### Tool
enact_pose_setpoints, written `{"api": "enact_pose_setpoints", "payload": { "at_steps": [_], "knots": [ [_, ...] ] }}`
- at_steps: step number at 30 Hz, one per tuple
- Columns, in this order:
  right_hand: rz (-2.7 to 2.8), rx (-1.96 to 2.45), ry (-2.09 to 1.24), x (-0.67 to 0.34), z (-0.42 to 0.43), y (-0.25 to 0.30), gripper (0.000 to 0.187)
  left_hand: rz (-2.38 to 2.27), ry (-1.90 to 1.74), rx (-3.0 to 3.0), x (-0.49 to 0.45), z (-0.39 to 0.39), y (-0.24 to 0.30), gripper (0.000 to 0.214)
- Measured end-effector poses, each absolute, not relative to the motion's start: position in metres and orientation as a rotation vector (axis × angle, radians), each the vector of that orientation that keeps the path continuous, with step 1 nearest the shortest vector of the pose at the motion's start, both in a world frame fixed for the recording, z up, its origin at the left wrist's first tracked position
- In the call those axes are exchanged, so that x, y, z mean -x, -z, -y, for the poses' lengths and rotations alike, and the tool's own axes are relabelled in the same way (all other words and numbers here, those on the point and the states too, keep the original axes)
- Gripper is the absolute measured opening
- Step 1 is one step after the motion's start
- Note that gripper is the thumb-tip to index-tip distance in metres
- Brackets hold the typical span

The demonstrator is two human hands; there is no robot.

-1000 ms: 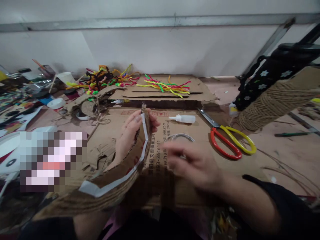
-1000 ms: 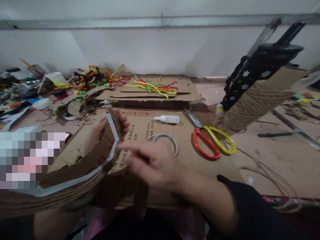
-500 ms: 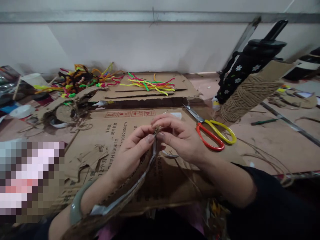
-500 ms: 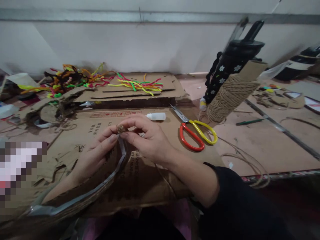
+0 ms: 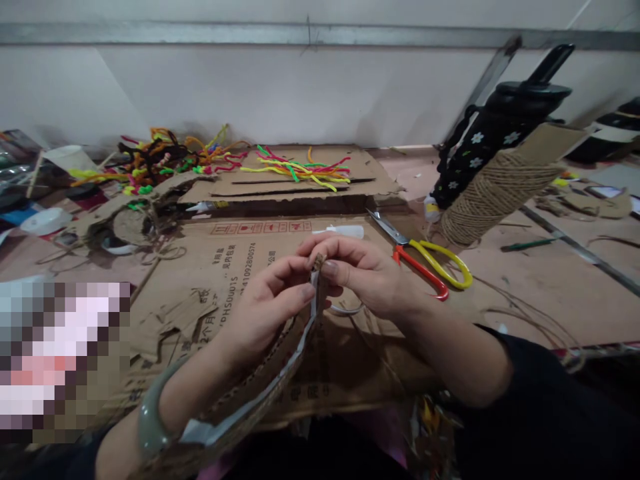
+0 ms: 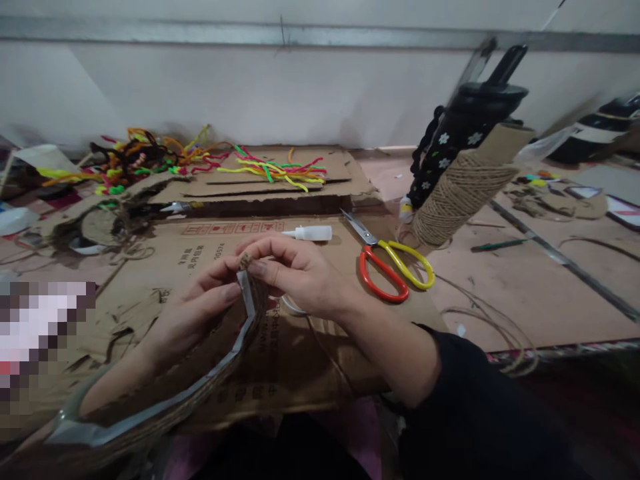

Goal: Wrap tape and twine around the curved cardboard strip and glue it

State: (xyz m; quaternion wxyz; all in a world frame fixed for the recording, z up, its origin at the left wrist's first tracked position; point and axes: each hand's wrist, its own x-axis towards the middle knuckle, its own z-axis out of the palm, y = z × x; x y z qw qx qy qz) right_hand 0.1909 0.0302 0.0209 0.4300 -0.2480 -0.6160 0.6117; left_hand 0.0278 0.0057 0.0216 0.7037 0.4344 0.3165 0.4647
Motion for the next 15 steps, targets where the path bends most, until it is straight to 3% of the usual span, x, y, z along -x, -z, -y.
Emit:
{"api": "enact_pose_setpoints", "payload": {
  "at_steps": [6,15],
  "knots": [
    [1.516,0.797,-1.135,-0.187,-0.030,-0.018,0.023,-0.791,-1.168,-1.029,-0.030,-0.006,-0.021,0.020],
    [1.582,0.897,-1.025,-0.187,-0.025,-0.024,0.019,-0.902,-1.296,-1.066,-0.031,-0.007,-0.009,0.023]
  ]
}}
